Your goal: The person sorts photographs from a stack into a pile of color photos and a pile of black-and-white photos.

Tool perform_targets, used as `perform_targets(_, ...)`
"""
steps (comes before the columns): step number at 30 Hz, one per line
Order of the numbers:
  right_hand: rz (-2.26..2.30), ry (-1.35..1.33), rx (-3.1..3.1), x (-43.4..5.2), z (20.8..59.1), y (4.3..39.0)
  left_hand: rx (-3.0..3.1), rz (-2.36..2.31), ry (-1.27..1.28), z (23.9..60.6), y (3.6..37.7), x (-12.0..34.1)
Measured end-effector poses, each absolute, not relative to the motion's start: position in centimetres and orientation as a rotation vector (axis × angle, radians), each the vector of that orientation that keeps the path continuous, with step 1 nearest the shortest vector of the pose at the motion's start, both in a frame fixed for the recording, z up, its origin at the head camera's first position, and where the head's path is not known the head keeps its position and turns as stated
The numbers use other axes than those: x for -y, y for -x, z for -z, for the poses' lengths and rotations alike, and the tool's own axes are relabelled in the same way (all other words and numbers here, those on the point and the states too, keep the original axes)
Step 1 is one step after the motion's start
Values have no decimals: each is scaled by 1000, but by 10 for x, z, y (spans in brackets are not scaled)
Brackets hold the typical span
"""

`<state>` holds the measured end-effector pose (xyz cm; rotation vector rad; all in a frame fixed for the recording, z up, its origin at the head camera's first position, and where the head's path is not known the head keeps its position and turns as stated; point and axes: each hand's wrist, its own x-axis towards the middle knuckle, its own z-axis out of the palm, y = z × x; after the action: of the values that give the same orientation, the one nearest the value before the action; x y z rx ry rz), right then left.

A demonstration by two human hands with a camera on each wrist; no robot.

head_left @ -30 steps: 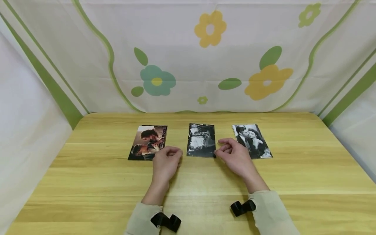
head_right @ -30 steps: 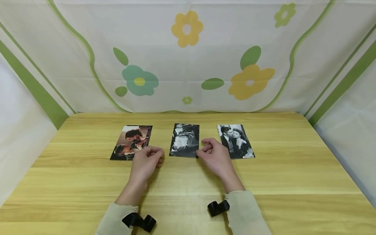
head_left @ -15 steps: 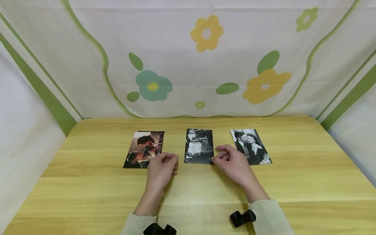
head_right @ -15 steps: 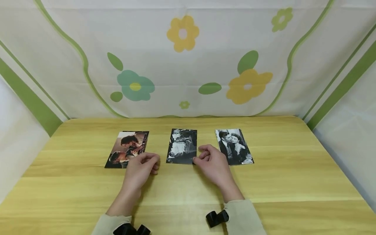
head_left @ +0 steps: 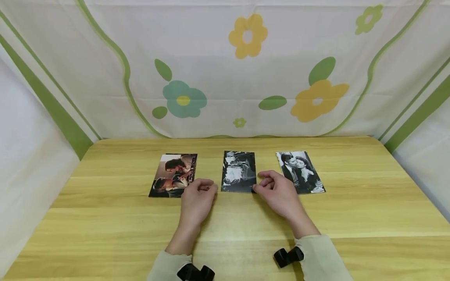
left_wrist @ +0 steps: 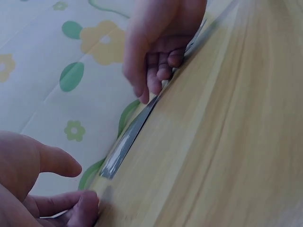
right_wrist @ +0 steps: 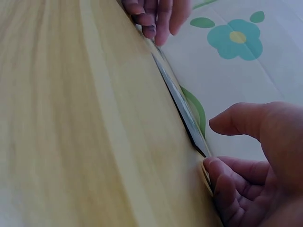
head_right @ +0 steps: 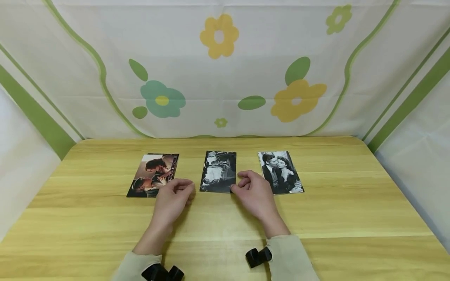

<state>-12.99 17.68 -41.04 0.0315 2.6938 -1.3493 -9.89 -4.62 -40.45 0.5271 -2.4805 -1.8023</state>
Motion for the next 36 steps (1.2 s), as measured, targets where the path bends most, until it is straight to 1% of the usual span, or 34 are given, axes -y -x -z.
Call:
perform_targets(5, 1283, -40, -2732, -176, 412, 130, 2586, 1678, -409, 408, 98, 32)
perform_targets(9, 1226, -29, -2766, -174, 414, 132, 2655, 1564, -363, 412, 100, 23)
perform_targets(21, 1194, -36, -2793, -171, 414, 139, 2724, 1476, -343, 409, 106, 21)
perform_targets(29, 1158, -20, -2819, -172, 415, 137, 2668, 1614, -439, 404, 104, 17)
perform_targets(36, 1144, -10, -2826, -171, 416, 133, 2637, 1632, -491, 404, 99, 15)
